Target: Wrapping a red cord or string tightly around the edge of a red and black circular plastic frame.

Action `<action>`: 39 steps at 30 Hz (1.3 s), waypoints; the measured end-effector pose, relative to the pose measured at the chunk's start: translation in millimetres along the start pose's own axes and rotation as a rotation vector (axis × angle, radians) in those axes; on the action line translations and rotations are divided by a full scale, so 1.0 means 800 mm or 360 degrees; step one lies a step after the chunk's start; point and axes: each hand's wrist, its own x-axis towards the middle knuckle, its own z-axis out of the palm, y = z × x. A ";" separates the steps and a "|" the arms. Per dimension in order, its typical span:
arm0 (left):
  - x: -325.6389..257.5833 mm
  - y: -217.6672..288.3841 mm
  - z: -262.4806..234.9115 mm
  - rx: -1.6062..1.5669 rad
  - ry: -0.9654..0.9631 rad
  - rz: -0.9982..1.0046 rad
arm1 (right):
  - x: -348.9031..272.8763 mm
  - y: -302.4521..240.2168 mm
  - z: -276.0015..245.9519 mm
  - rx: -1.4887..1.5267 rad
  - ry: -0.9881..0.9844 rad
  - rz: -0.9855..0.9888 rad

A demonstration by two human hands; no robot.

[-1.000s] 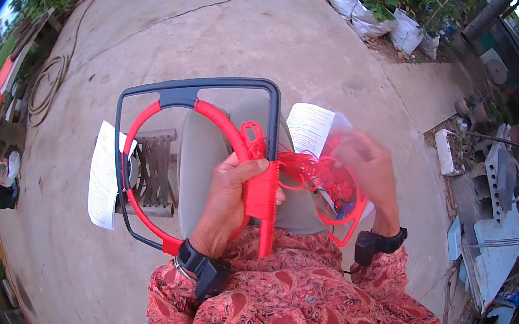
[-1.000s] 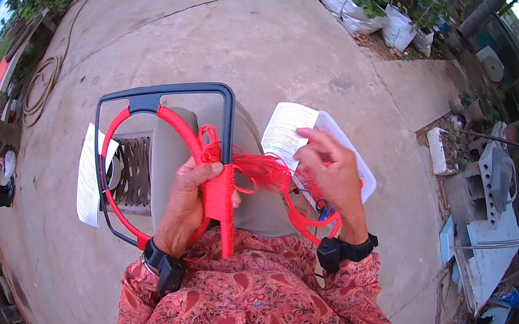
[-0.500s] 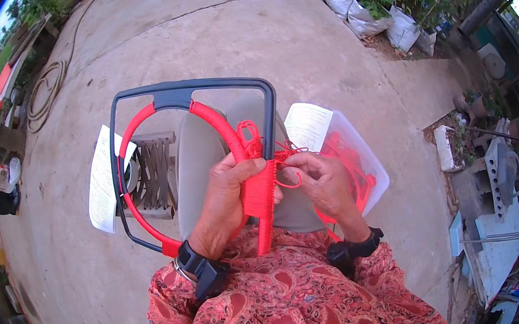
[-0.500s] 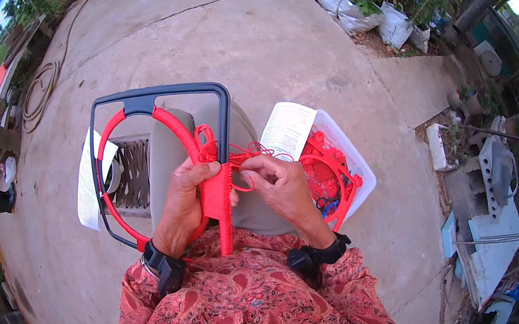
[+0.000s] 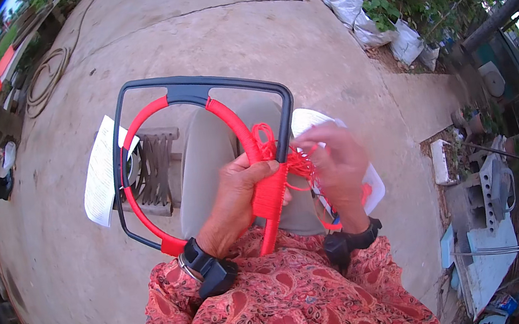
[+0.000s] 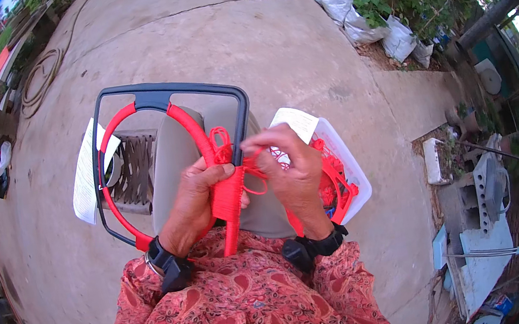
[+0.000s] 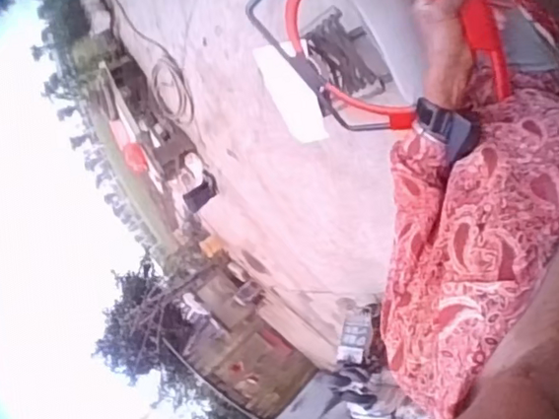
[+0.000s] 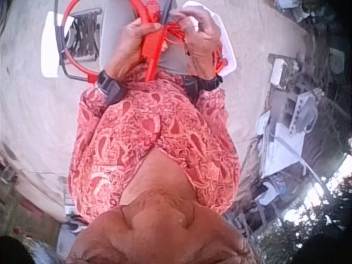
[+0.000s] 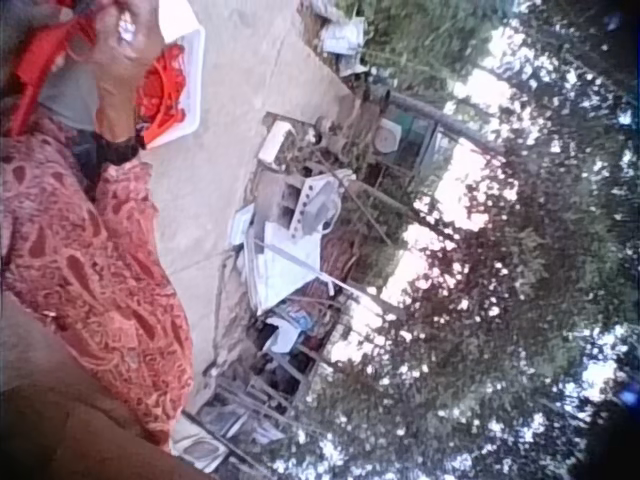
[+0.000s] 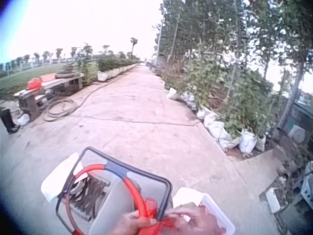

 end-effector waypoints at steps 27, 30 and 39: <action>0.003 -0.007 -0.001 -0.0031 -0.0038 0.0086 | 0.019 -0.015 0.022 0.0444 0.0160 0.0454; 0.010 -0.009 0.000 -0.0019 -0.0066 0.0163 | 0.023 -0.012 0.005 0.0272 0.0523 0.0408; 0.000 0.004 -0.021 -0.0151 0.0124 0.0249 | -0.086 0.067 -0.185 -0.1088 -0.0276 0.1068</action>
